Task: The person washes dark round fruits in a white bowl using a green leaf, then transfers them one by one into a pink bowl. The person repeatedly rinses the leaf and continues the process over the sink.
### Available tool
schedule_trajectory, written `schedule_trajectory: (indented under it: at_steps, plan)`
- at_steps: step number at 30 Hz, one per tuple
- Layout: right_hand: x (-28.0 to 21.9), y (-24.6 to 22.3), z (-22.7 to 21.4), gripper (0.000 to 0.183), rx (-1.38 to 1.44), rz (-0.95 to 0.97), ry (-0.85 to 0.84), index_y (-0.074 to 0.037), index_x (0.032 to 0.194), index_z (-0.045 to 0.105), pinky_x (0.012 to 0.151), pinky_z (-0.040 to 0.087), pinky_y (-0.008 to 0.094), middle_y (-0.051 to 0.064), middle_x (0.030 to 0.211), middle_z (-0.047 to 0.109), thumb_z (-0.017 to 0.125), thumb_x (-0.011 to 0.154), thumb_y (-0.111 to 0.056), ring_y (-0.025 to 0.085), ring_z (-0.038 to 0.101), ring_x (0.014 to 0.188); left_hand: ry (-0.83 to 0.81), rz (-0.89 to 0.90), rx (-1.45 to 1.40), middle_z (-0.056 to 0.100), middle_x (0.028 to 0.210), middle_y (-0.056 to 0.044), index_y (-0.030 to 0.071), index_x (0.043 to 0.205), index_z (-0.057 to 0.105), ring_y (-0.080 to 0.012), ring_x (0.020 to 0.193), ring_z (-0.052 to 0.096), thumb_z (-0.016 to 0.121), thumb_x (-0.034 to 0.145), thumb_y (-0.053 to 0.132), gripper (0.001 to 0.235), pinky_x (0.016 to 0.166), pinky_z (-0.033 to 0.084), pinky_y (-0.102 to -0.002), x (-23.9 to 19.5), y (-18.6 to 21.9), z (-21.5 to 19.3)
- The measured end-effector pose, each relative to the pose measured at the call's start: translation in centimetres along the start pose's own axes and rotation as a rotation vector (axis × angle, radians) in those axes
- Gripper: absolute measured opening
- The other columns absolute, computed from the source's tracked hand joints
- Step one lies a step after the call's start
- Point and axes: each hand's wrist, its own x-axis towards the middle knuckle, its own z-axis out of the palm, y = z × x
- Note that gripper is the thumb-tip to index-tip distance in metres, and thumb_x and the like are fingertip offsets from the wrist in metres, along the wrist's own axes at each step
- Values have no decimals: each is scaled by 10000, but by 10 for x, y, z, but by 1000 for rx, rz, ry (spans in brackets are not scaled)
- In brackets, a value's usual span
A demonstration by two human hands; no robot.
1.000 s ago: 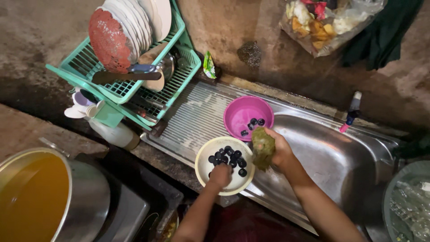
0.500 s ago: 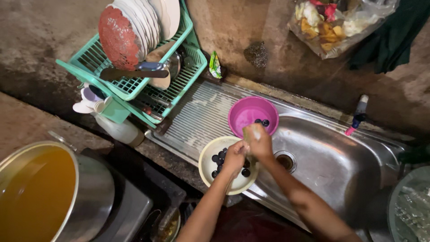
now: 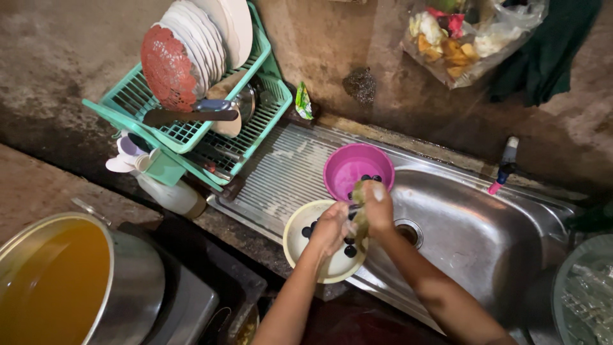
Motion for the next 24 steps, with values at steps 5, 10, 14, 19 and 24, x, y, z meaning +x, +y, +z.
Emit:
schedule_trajectory:
  at_steps: [5,10,14,19,24]
  plan:
    - [-7,12,-4,231,-40,-86,-180,-89,1195,652,648,534,342,100,963,696,662,987,-190,194,642,738,208,-33,-40,655,972,-117,111,1315,558,-207,798,622,446,1063,419,414,774,566,-342,19,6,-4]
    - [-13,14,-6,289,-193,-320,-208,-56,1183,680,770,565,320,109,1060,750,737,902,-96,190,700,905,321,146,509,614,1066,-36,92,1305,478,-135,949,611,433,1078,580,540,834,544,-323,29,2,6]
    - [-15,1,-13,288,100,105,-247,-51,1166,688,742,587,357,123,1050,744,697,878,-55,230,714,874,381,-68,418,479,925,-113,40,1288,487,-280,776,449,422,1083,563,565,660,379,-418,35,7,1]
    - [-18,-7,-7,284,313,208,-142,-49,1225,646,771,585,364,112,1036,709,659,951,-121,224,695,890,228,141,484,603,1225,-41,65,1342,588,-132,1097,557,437,1084,520,544,936,445,-287,29,-4,3]
    - [-23,-9,-3,310,523,243,-150,-76,1266,582,745,600,349,80,990,709,626,972,-161,199,707,856,277,228,518,673,1204,-131,43,1308,621,-225,1075,616,427,1061,534,583,937,505,-368,24,5,22]
